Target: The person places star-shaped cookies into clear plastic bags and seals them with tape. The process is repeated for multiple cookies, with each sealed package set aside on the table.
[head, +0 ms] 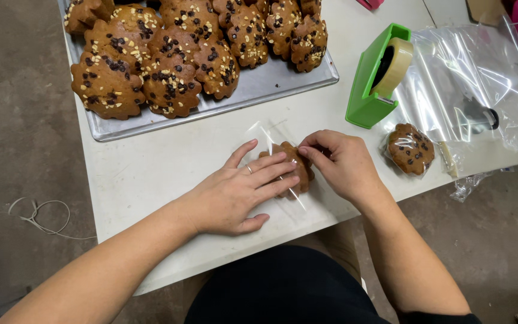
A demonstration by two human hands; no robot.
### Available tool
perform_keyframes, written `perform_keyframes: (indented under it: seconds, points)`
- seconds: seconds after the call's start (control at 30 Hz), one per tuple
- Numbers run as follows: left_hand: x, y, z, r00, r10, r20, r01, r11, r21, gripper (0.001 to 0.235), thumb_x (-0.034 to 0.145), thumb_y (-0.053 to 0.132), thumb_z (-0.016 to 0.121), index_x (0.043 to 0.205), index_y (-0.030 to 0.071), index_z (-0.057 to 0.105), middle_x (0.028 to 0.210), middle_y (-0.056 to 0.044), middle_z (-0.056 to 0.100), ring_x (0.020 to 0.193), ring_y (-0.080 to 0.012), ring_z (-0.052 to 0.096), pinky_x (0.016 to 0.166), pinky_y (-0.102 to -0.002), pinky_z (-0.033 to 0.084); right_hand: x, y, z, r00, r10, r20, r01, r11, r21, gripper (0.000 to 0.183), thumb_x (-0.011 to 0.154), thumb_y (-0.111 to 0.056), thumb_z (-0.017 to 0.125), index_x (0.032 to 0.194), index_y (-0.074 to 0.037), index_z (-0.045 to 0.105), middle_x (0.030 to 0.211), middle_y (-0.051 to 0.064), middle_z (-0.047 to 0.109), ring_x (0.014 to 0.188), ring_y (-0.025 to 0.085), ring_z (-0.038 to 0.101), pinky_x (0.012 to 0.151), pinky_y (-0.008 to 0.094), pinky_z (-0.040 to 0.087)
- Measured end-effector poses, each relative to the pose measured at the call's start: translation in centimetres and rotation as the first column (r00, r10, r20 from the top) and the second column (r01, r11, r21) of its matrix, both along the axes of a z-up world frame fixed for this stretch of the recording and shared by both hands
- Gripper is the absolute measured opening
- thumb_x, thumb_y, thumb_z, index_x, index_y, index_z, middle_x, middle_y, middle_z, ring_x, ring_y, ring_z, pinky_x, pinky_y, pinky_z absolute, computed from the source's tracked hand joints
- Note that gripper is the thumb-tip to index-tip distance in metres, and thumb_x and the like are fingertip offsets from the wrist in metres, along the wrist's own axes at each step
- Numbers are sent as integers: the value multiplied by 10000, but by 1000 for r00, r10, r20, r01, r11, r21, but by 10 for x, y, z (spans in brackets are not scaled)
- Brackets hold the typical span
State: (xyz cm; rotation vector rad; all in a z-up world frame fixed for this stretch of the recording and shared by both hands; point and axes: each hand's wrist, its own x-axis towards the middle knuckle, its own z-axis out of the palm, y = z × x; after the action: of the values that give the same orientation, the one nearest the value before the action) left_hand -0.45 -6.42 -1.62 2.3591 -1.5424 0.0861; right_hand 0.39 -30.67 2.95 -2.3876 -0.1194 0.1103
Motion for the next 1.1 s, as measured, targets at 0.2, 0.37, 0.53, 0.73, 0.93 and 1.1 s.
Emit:
perform_keyframes:
  seconds: [0.2, 0.37, 0.53, 0.73, 0.93, 1.1]
  points:
    - [-1, -2, -1, 997, 23, -75, -20, 999, 28, 812, 839, 438, 647, 1571, 241, 354, 1674, -82, 227, 1545, -270, 230, 1242, -569, 153, 3, -4, 2, 999, -4, -37, 6, 999, 35, 84, 960, -132, 695, 975, -87, 765, 831, 101, 759, 768, 218, 705, 662, 342, 553]
    - [-3, -2, 6, 999, 35, 34, -37, 997, 65, 848, 842, 495, 640, 1569, 171, 347, 1596, -91, 355, 1529, -232, 265, 1245, -571, 110, 8, -9, -1, 997, -5, -71, 7, 999, 34, 87, 947, -141, 708, 992, -107, 774, 839, 98, 768, 808, 222, 730, 740, 358, 571]
    - [-6, -7, -1, 996, 51, 71, -56, 996, 75, 886, 854, 560, 618, 1576, 137, 326, 1621, -91, 334, 1537, -222, 240, 1234, -571, 109, 9, -12, 2, 995, -6, -102, 10, 999, 38, 102, 932, -129, 699, 998, -103, 772, 837, 104, 775, 820, 222, 737, 761, 373, 578]
    - [-6, -13, 0, 996, 66, 66, -69, 996, 53, 912, 843, 576, 657, 1575, 136, 337, 1607, -106, 349, 1522, -237, 255, 1199, -589, 134, 10, -9, 6, 995, 77, -58, -80, 996, -44, 89, 931, -145, 708, 979, -112, 775, 857, 98, 768, 809, 252, 741, 755, 385, 580]
    - [-6, -18, -3, 993, 96, 68, -100, 994, 49, 898, 838, 602, 651, 1556, 144, 363, 1586, -109, 375, 1507, -242, 278, 1176, -619, 129, 8, -8, 1, 985, 161, 57, -147, 968, -205, 101, 960, -149, 688, 1012, -130, 772, 892, 85, 717, 817, 267, 715, 726, 393, 576]
    - [-6, -20, -1, 993, 108, 44, -110, 993, 38, 912, 845, 595, 659, 1571, 141, 345, 1610, -119, 346, 1518, -254, 254, 1168, -623, 117, 9, -14, 8, 983, 178, 56, -168, 975, -145, 116, 953, -146, 686, 1029, -120, 770, 897, 88, 719, 832, 283, 725, 728, 391, 571]
